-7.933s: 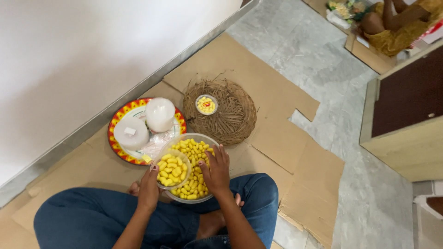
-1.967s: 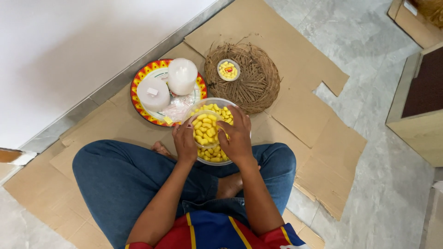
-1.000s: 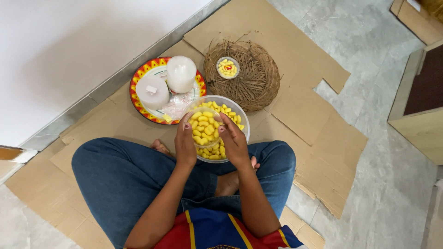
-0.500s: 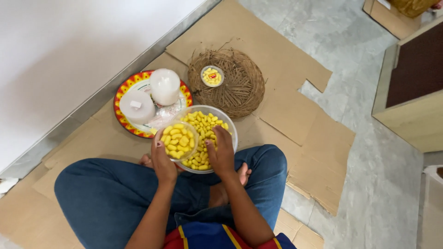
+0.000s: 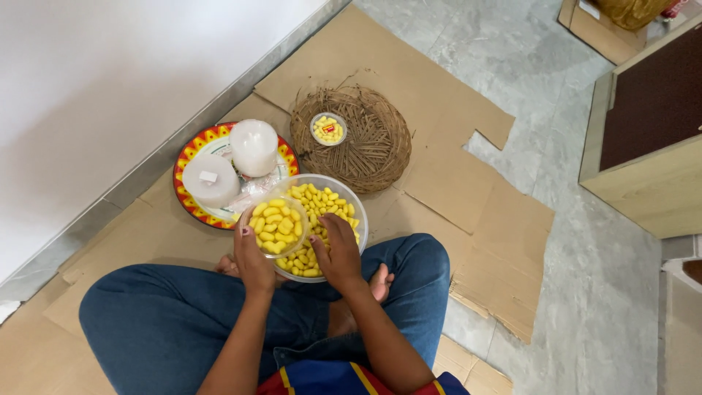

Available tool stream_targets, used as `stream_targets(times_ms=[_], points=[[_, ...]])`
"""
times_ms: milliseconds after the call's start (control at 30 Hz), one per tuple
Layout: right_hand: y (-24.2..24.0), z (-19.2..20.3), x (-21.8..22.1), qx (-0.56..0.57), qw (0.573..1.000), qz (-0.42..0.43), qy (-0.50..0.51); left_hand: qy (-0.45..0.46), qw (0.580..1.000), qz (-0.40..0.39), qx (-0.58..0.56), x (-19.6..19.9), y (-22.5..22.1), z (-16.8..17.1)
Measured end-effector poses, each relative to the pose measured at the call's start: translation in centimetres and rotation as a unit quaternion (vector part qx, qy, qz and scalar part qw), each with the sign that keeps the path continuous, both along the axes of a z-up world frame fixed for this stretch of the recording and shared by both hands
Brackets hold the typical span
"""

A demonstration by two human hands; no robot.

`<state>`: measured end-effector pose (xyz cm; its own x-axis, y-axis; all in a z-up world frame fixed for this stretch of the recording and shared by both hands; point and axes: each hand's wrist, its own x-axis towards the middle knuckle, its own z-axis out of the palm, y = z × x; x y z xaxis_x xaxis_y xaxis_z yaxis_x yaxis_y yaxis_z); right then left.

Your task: A person sits on the floor and manually sorts small yellow food items in a plastic bowl.

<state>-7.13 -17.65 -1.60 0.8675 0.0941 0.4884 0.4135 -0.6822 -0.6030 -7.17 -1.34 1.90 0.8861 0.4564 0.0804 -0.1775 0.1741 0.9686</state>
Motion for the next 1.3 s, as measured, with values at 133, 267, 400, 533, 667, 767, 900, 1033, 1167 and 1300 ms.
stream_targets(times_ms=[133,267,400,533,667,767,900,1033,1167,1300], points=[[-0.7,0.0,-0.1,0.025,1.000,0.005,-0.002,-0.006,1.000,-0.009,-0.017,0.1,0.0,-0.9],[-4.2,-1.4,0.6,0.148,0.979,-0.129,-0.054,-0.008,0.999,0.001,-0.035,0.0,0.3,-1.6],[-6.9,-2.6,2.7,0.515,0.796,-0.298,0.113,0.000,0.999,-0.005,-0.039,0.0,0.3,-1.3],[-7.7,-11.1,3.1,0.722,0.622,-0.203,0.224,-0.013,0.999,0.000,-0.039,-0.2,-0.3,-0.9],[-4.7,-9.1,3.3,0.723,0.577,-0.255,0.282,-0.012,0.999,0.000,-0.031,-0.3,-0.6,-1.1],[-3.5,-8.8,3.6,0.724,0.576,-0.247,0.288,-0.009,0.999,0.003,-0.041,-0.5,-0.7,-2.1],[-3.7,-8.8,4.2,0.723,0.580,-0.241,0.289,0.021,0.999,0.014,-0.043,-0.9,-0.9,-1.4],[-4.0,-8.5,4.8,0.718,0.587,-0.229,0.295,0.031,0.999,0.034,-0.009,-1.1,-1.4,0.3],[-4.1,-8.3,4.6,0.712,0.594,-0.218,0.305,0.016,0.998,0.020,-0.052,-1.1,-1.0,-0.9],[-5.2,-8.0,3.1,0.704,0.601,-0.213,0.312,0.006,0.997,0.007,-0.082,-0.8,-0.7,-1.4]])
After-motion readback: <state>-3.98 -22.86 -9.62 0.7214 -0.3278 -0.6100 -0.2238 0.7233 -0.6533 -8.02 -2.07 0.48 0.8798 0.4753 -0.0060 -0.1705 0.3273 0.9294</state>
